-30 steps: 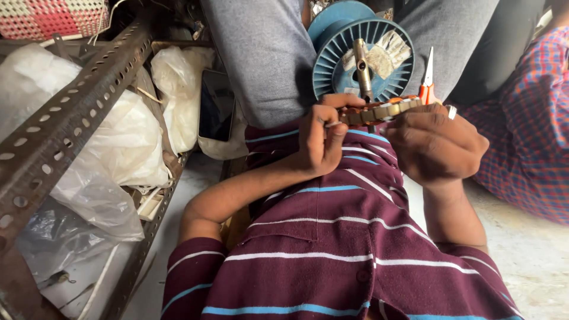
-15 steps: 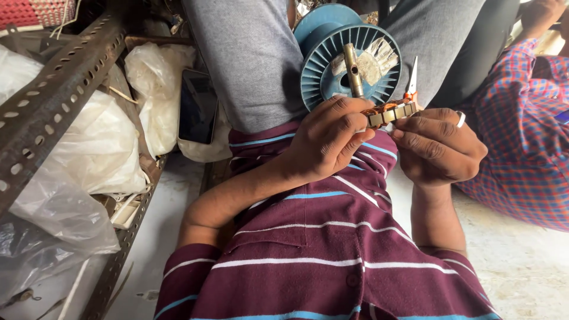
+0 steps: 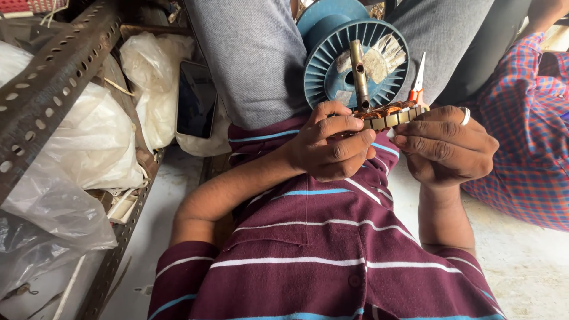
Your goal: The person sits on the floor and winds copper wire around the slots of a fan motor armature held on their lap, using scissors to trim the wire, then fits the wound armature onto a blue plastic spool and presses the coils into place by hand.
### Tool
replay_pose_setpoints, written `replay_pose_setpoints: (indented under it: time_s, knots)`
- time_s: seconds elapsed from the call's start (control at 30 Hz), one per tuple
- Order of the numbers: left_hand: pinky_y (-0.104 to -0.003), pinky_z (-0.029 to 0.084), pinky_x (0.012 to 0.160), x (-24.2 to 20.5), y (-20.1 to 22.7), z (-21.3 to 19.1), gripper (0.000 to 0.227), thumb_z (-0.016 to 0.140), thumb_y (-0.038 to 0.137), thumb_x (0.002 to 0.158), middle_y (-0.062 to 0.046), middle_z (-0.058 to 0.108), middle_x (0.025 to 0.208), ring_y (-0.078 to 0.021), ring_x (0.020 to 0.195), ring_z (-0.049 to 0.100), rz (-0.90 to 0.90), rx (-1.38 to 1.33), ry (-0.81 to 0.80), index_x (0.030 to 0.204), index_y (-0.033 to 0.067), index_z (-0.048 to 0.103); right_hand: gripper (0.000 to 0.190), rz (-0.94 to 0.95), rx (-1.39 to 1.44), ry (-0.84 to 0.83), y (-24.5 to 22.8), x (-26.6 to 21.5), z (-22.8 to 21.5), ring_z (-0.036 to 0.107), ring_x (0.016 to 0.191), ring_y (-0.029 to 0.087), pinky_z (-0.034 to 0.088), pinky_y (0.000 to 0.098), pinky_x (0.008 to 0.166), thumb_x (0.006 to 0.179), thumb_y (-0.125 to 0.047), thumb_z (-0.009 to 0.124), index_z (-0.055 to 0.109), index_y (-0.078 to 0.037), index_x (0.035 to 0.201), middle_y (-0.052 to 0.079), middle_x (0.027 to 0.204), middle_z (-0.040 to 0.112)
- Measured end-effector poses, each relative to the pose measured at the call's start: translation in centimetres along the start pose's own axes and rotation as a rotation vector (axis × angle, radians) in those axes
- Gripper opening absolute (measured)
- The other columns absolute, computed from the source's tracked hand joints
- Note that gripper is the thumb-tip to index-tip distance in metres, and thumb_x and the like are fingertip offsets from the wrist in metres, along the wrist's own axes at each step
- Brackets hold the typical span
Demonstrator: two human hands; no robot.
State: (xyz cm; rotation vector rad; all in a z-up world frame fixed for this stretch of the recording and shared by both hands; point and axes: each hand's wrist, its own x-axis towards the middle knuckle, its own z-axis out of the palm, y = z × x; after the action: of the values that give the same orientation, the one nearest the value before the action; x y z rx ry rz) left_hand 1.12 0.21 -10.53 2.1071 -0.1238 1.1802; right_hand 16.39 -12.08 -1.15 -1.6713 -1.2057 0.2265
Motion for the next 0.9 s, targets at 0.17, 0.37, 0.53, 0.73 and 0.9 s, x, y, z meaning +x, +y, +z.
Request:
replay_pose_setpoints:
  time_s: [0.17, 0.37, 0.53, 0.73, 0.9]
  knots:
    - [-0.042, 0.050, 0.095, 0.0, -0.3, -0.2, 0.021, 0.079, 0.014, 0.101, 0.003, 0.062, 0.125, -0.0201, 0.121, 0.050, -0.003, -0.069, 0.011, 0.103, 0.0171, 0.058, 0.008, -0.003, -0.049, -0.009, -0.3, -0.8, 0.2, 0.071, 0.074, 0.022, 0.056, 0.0287, 0.065, 0.086, 0.003, 0.085, 0.079, -0.002, 0.086, 0.012, 0.079, 0.073]
    - [-0.043, 0.050, 0.092, 0.4, -0.2, -0.5, 0.021, 0.081, 0.019, 0.101, 0.005, 0.063, 0.126, -0.0203, 0.121, 0.048, -0.007, -0.055, 0.012, 0.100, 0.0185, 0.059, 0.013, 0.016, -0.144, -0.022, -1.4, -0.2, 0.6, 0.071, 0.073, 0.023, 0.056, 0.0293, 0.063, 0.083, 0.007, 0.086, 0.078, -0.002, 0.084, 0.012, 0.078, 0.072]
    - [-0.041, 0.053, 0.094, -0.5, -0.1, 0.2, 0.023, 0.080, 0.021, 0.101, 0.001, 0.065, 0.128, -0.0198, 0.121, 0.050, -0.020, -0.048, 0.027, 0.098, 0.0167, 0.057, 0.013, 0.015, -0.200, -0.040, -1.8, 0.0, 0.7, 0.072, 0.072, 0.024, 0.055, 0.0300, 0.062, 0.082, 0.009, 0.086, 0.078, -0.001, 0.084, 0.012, 0.078, 0.072]
    - [-0.040, 0.054, 0.092, 0.2, -0.4, -0.4, 0.017, 0.077, 0.015, 0.102, -0.002, 0.066, 0.127, -0.0208, 0.121, 0.049, 0.011, -0.075, 0.019, 0.095, 0.0127, 0.062, 0.015, 0.042, -0.185, -0.044, -2.2, -0.3, 0.8, 0.071, 0.073, 0.023, 0.053, 0.0293, 0.064, 0.083, 0.012, 0.084, 0.077, -0.001, 0.087, 0.012, 0.081, 0.072]
    - [-0.040, 0.054, 0.092, -0.1, -0.2, 0.4, 0.017, 0.075, 0.017, 0.103, -0.003, 0.066, 0.127, -0.0197, 0.121, 0.048, 0.008, -0.082, 0.075, 0.094, 0.0114, 0.061, 0.012, 0.150, -0.187, -0.031, -3.1, -0.3, 1.1, 0.071, 0.076, 0.023, 0.055, 0.0299, 0.072, 0.084, 0.006, 0.081, 0.077, 0.000, 0.093, 0.013, 0.088, 0.072]
